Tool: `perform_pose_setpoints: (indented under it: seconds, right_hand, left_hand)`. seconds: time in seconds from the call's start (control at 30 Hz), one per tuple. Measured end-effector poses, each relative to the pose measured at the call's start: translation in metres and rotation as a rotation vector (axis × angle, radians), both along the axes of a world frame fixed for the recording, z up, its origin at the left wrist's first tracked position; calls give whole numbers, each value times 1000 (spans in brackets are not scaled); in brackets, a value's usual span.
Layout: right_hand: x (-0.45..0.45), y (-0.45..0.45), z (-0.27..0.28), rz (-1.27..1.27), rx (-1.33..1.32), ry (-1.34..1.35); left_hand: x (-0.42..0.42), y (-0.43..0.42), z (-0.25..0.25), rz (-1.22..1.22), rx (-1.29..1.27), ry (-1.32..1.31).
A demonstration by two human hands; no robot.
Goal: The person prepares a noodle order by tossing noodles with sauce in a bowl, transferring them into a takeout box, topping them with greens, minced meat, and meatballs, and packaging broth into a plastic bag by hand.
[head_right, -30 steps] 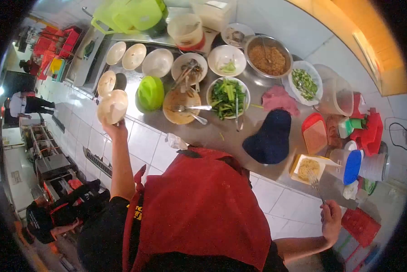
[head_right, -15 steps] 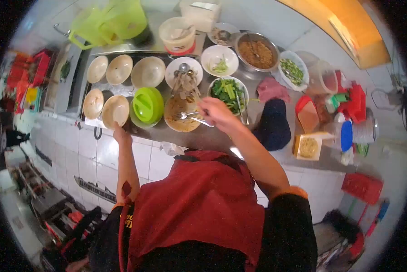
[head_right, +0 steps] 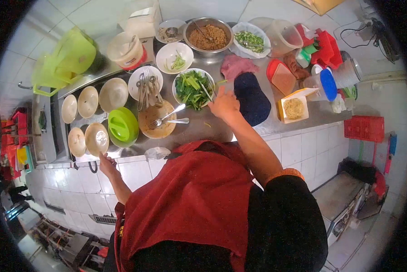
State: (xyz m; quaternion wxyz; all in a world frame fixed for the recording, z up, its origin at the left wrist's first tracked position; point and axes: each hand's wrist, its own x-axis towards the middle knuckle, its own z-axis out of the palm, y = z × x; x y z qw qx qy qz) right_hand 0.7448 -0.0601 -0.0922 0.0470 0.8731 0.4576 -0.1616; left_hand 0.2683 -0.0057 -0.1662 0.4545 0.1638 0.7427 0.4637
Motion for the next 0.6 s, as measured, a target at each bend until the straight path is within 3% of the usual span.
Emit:
perform_pose_setpoints:
  seconds: [0.2,0.4,0.5,0.53,0.6]
  right_hand:
    - [20,-5,-31,62,41,368]
    - [23,-34,30,227,343,174]
    - [15,-36,33,324,373,180]
    - [8,-32,31,320,370,180]
    - [-5,-18,29,271,126,160]
  left_hand:
    - [20,36,31,133,278,-6]
    - [37,55,62,151,380,5]
    - [41,59,62,149,427,-2]
    - [42,60,61,146,456,-13]
    - [44,65,58,143,474,-23]
